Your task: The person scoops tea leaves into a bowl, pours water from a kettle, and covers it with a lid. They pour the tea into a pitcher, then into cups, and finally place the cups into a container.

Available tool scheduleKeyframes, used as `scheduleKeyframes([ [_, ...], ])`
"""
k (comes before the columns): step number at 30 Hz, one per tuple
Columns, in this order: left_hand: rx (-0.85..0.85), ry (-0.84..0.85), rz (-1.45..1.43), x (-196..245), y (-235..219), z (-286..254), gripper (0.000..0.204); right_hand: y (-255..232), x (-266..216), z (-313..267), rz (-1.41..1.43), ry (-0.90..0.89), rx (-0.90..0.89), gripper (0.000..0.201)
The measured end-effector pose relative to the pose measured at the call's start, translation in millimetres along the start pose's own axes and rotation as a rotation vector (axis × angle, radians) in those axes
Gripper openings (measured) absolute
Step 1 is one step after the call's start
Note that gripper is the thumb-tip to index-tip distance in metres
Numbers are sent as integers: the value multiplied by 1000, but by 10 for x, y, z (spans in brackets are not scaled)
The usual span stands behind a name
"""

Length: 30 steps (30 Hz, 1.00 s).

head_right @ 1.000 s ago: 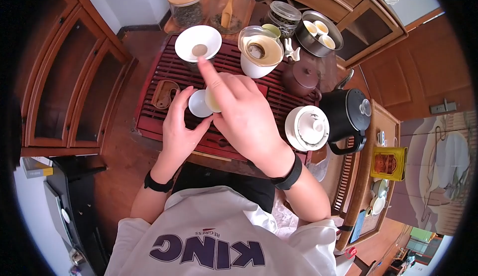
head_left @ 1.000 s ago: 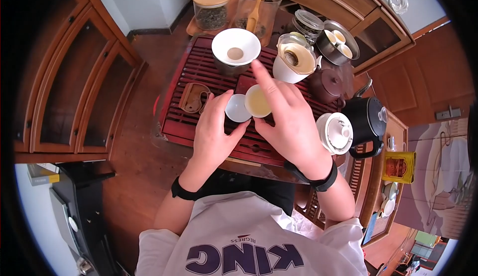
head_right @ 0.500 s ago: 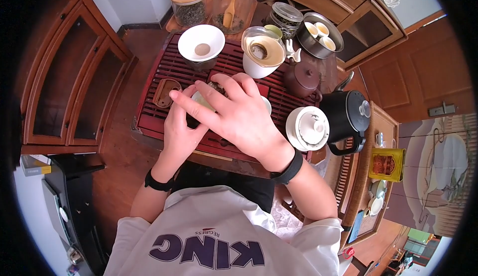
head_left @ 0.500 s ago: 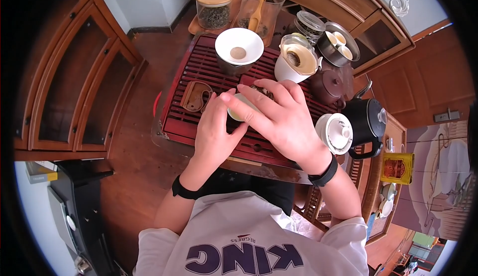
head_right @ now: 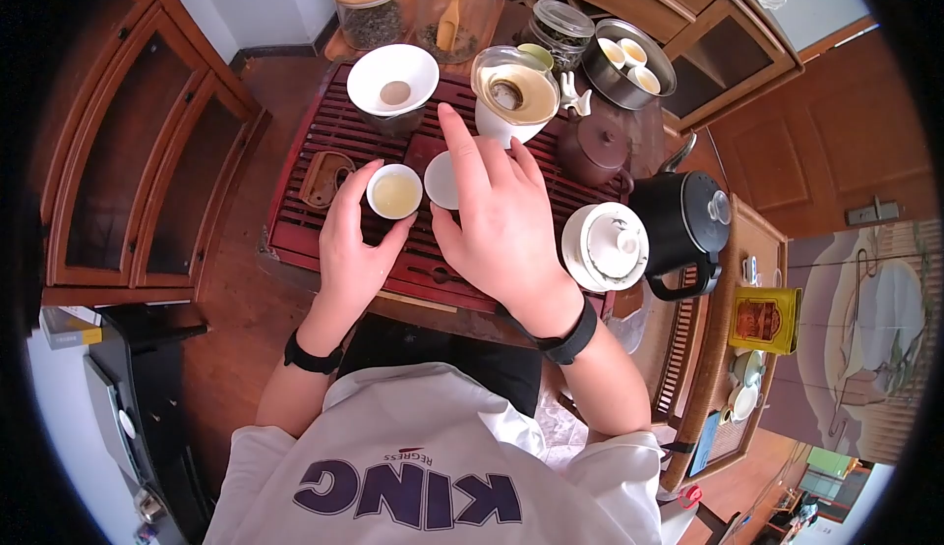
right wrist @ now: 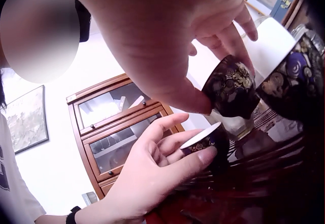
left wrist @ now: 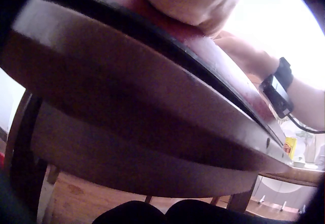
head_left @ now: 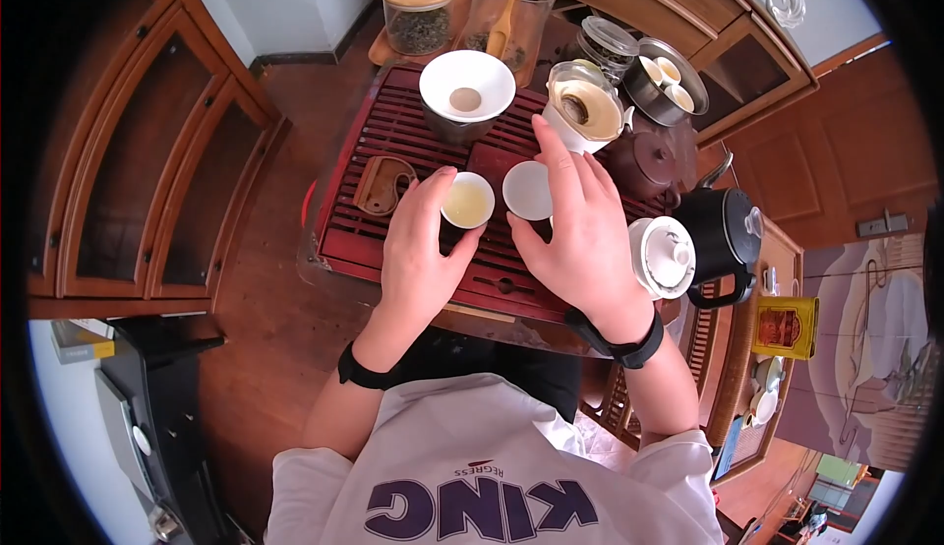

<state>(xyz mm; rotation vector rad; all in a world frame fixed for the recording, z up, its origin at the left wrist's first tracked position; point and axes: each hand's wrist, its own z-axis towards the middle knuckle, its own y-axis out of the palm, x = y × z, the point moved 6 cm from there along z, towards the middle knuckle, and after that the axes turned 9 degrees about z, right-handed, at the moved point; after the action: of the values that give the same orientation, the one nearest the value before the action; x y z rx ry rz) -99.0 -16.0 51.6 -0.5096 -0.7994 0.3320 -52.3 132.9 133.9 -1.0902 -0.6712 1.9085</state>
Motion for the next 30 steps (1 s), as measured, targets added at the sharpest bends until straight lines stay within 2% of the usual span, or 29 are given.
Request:
scheduleKeyframes([
  [4,35,33,35,28,-25,20,69,78,17,-40,-12,60,-72,92],
  [11,34,48,133,56,-50,13,71,154,7,-94,-53,22,-87,94],
  [13,35,55,145,59,-46,15,73,193,34,-109,-42,84,-168,96],
  [20,35,62,151,56,-42,8,72,176,74,-136,-32,94,-169,97],
  [23,33,58,147,54,-36,10,72,125,34,-141,-63,33,-124,95],
  [25,27,54,149,51,-35,7,71,-23,-25,-162,-31,-33,-5,88],
  [28,31,60,145,51,-39,17,71,-307,-105,-396,146,-128,290,54],
  [30,43,80,146,61,-41,18,70,-419,-124,-669,316,6,371,35],
])
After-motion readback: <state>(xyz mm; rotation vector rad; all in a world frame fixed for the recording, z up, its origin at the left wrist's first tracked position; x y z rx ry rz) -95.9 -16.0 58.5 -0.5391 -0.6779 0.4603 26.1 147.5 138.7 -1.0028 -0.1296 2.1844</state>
